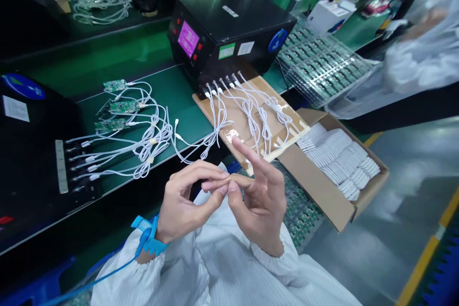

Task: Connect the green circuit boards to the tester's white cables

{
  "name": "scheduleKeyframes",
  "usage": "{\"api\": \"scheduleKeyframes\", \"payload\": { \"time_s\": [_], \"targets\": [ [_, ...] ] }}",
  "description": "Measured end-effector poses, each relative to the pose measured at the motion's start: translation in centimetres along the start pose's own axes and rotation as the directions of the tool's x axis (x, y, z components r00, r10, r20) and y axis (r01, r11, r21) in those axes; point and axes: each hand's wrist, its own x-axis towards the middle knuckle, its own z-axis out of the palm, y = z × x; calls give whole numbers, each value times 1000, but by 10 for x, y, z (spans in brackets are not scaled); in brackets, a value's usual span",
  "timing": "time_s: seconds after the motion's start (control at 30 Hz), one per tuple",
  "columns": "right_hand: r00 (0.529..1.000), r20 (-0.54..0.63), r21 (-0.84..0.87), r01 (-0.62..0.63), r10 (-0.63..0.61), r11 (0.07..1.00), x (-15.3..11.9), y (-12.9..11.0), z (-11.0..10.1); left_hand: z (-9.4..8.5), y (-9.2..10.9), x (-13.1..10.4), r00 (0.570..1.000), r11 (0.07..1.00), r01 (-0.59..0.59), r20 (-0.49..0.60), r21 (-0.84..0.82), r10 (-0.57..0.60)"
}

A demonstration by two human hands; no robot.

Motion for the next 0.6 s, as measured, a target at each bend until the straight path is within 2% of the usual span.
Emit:
{"api": "scheduleKeyframes", "payload": {
  "time_s": [0.1, 0.2, 0.33, 0.4, 0.6],
  "targets": [
    [999, 2, -163, 51, -52, 985, 0, 8, -3, -1, -4, 3, 997, 996, 77, 21, -34, -77],
    [989, 1, -328, 138, -146, 934, -5, 18, -3, 1, -9, 10, 977, 973, 212, 42, -94, -208],
    [968, 60, -440, 245, -244, 864, -16, 29, -3, 8, -15, 23, 898, 874, 439, 123, -209, -422],
    [963, 65, -454, 263, -263, 852, -19, 33, -3, 13, -19, 29, 861, 813, 509, 174, -282, -478],
    [938, 107, -507, 337, -330, 793, -13, 41, -2, 24, -28, 41, 875, 796, 482, 145, -366, -463]
  ]
}}
